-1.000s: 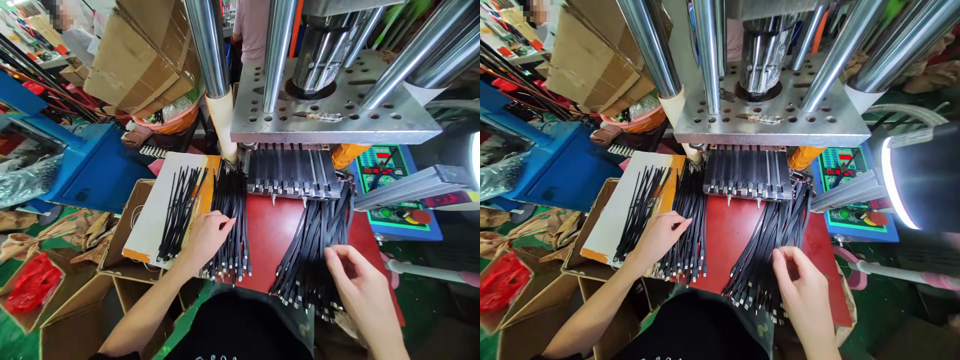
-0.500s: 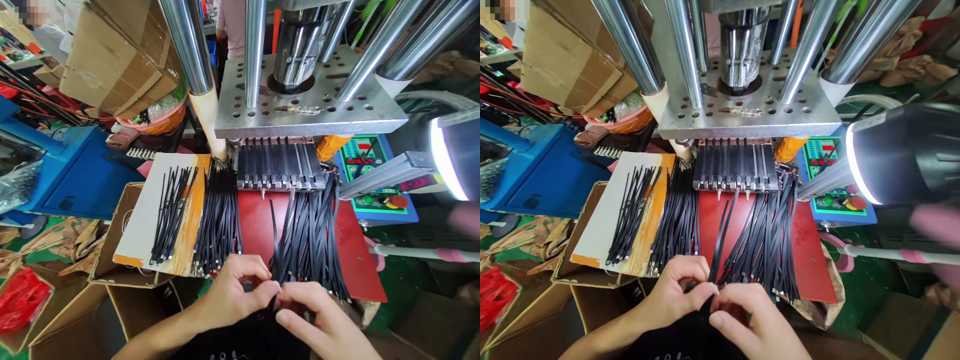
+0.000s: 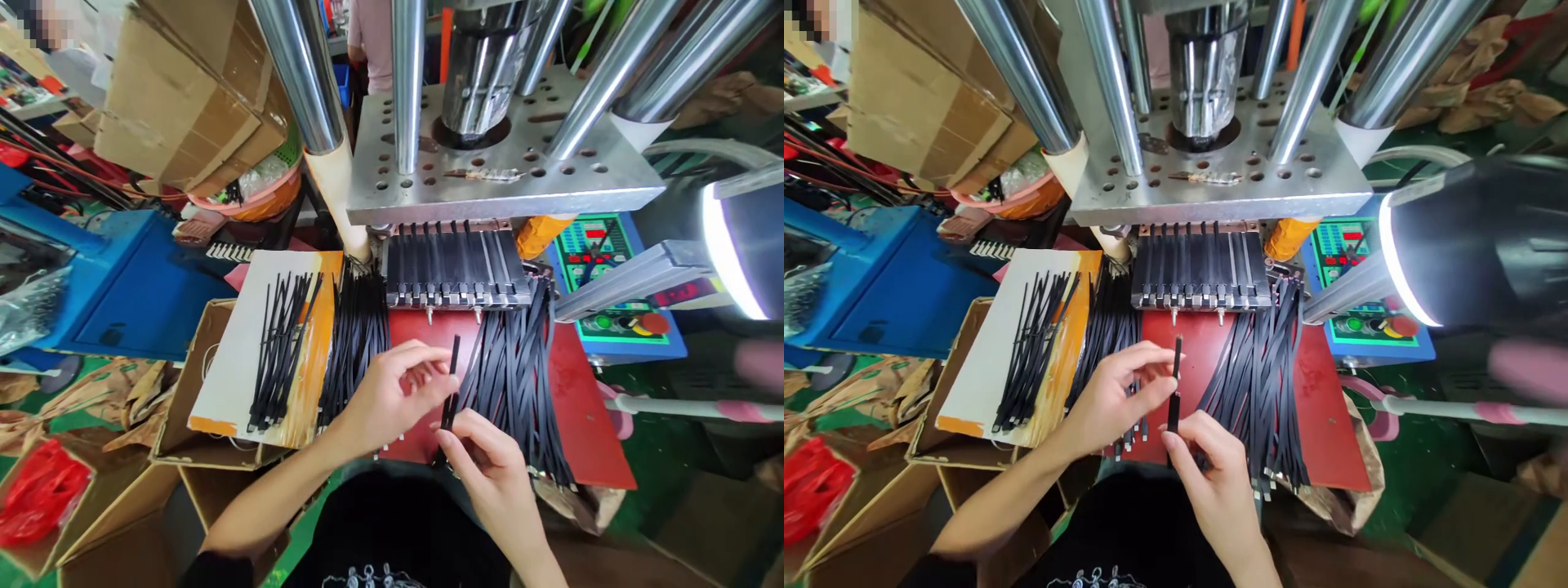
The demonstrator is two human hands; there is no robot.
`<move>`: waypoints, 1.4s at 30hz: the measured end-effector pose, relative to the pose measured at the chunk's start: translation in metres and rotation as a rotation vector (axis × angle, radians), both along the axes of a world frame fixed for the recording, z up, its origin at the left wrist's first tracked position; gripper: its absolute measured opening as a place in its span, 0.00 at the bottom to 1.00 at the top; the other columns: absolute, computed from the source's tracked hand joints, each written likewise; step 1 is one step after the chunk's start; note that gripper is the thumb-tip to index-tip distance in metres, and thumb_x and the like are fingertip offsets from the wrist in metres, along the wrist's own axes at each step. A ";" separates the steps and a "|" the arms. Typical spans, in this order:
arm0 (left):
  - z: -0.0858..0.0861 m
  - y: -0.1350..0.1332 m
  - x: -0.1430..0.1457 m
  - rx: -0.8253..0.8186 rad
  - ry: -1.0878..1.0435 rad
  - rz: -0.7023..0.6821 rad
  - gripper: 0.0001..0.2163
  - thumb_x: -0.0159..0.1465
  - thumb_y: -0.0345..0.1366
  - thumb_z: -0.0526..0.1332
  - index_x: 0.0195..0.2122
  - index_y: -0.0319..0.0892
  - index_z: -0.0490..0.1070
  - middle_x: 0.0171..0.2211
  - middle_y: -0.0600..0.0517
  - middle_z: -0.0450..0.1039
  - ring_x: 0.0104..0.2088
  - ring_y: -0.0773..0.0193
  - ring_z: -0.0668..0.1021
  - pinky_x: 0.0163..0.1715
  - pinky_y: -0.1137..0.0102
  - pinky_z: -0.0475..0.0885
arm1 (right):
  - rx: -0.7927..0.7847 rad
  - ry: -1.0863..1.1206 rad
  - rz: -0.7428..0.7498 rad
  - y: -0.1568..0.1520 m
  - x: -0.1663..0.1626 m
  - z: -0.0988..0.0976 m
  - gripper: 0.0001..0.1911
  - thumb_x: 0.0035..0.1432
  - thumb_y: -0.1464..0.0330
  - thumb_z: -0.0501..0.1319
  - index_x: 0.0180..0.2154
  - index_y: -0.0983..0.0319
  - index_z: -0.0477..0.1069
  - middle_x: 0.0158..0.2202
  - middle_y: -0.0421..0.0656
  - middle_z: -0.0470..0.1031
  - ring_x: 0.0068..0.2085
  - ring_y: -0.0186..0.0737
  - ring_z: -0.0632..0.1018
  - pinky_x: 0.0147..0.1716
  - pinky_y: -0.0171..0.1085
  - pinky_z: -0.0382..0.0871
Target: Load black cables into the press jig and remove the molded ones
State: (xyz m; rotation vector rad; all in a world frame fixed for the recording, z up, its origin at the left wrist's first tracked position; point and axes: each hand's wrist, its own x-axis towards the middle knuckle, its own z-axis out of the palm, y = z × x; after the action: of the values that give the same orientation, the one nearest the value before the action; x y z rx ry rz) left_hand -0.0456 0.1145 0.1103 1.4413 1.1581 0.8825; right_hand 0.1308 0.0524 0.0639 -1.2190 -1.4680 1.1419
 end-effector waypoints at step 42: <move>-0.018 0.196 0.056 0.435 0.458 0.046 0.14 0.71 0.31 0.66 0.25 0.40 0.75 0.27 0.50 0.79 0.30 0.62 0.80 0.40 0.66 0.75 | -0.005 -0.344 0.108 0.143 0.107 0.047 0.32 0.63 0.39 0.69 0.23 0.57 0.72 0.24 0.40 0.72 0.27 0.39 0.70 0.28 0.39 0.64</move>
State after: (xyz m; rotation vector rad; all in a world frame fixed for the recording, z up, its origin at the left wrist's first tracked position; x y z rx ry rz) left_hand 0.0106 0.3101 0.0925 2.0557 1.3928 0.8979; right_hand 0.2381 0.1952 0.1105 -1.4053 -1.8065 1.0418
